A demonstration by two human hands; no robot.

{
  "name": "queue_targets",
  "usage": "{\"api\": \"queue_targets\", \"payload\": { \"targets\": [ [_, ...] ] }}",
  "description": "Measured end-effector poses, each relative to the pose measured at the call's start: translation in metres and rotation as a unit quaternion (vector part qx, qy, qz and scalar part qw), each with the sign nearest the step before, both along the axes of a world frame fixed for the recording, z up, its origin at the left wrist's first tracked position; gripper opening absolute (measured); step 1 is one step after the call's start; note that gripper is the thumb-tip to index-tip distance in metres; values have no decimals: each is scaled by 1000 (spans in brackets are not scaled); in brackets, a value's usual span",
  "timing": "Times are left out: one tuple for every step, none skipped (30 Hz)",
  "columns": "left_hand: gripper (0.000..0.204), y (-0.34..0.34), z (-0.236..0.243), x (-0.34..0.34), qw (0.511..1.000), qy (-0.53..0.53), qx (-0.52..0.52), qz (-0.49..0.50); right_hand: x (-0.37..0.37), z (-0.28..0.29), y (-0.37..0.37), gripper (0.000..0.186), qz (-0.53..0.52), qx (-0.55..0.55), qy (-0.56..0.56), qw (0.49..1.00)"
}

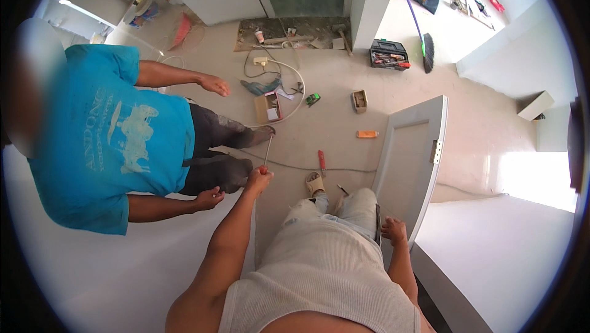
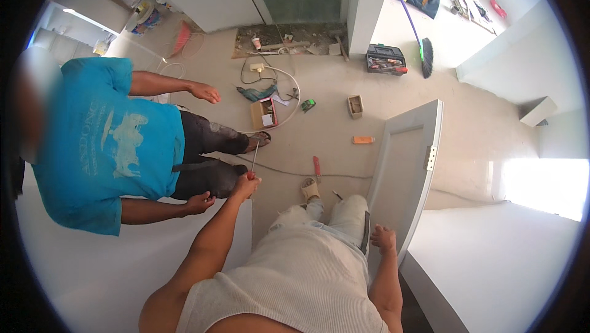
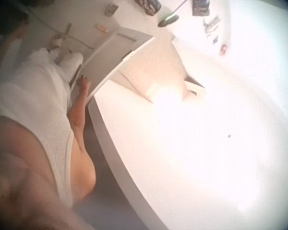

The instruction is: The person uses a screwdriver to tighten screws on a door hinge attached to a white door frame. The person repeatedly adjusts the hinge and secures it to the frame while standing in a room under renovation.

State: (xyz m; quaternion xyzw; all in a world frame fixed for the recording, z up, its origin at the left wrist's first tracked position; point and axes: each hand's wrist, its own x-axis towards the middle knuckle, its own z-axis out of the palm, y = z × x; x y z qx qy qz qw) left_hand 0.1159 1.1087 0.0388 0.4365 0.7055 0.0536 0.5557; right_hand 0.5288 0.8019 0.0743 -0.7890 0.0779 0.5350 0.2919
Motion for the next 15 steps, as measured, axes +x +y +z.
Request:
{"api": "queue_targets", "payload": {
  "targets": [
    [20, 6, -4, 5, 1000, 4, -3, -6, 0, -2, -3, 32, -2, -16, 3, 1000],
    [21, 8, -22, 5, 1000, 19, -3, -14, 0, -4, -5, 31, 0, -33, 9, 999],
    [22, 13, -27, 12, 999, 34, -2, -24, 1, -7, -7, 31, -2, -50, 14, 999],
    [25, 14, -31, 20, 998, 34, -34, -31, 4, -11, -14, 30, 75, -27, -17, 997],
    [28, 16, -27, 36, 997, 36, -65, -37, 10, -14, -18, 29, 152, -4, -45, 987],
    [31, 19, -20, 50, 994, 49, -80, -54, 16, -23, -15, 29, 261, 18, -84, 962],
    [34, 20, -16, 64, 991, 59, -96, -71, 23, -30, -12, 28, 361, 37, -137, 922],
    [36, 20, -10, 79, 987, 80, -98, -98, 31, -36, -3, 28, 486, 53, -198, 850],
    [38, 20, -5, 93, 983, 100, -98, -122, 42, -46, 4, 28, 600, 73, -256, 754],
    [38, 17, -6, 105, 971, 115, -103, -183, 51, -54, 9, 28, 629, 73, -262, 728],
    [39, 26, -2, 117, 958, 134, -98, -235, 65, -76, 20, 29, 657, 87, -272, 697],
    [35, 34, -2, 126, 953, 115, -62, -274, 77, -95, 45, 30, 678, 106, -288, 668],
    [32, 34, -5, 127, 947, 100, -24, -304, 87, -93, 78, 32, 539, 103, -172, 818],
    [29, 42, 2, 141, 939, 104, -19, -328, 96, -79, 117, 34, 346, 97, -81, 930],
    [26, 51, 7, 153, 929, 101, -19, -357, 101, -48, 168, 35, 274, 64, -16, 959]
  ]
}}
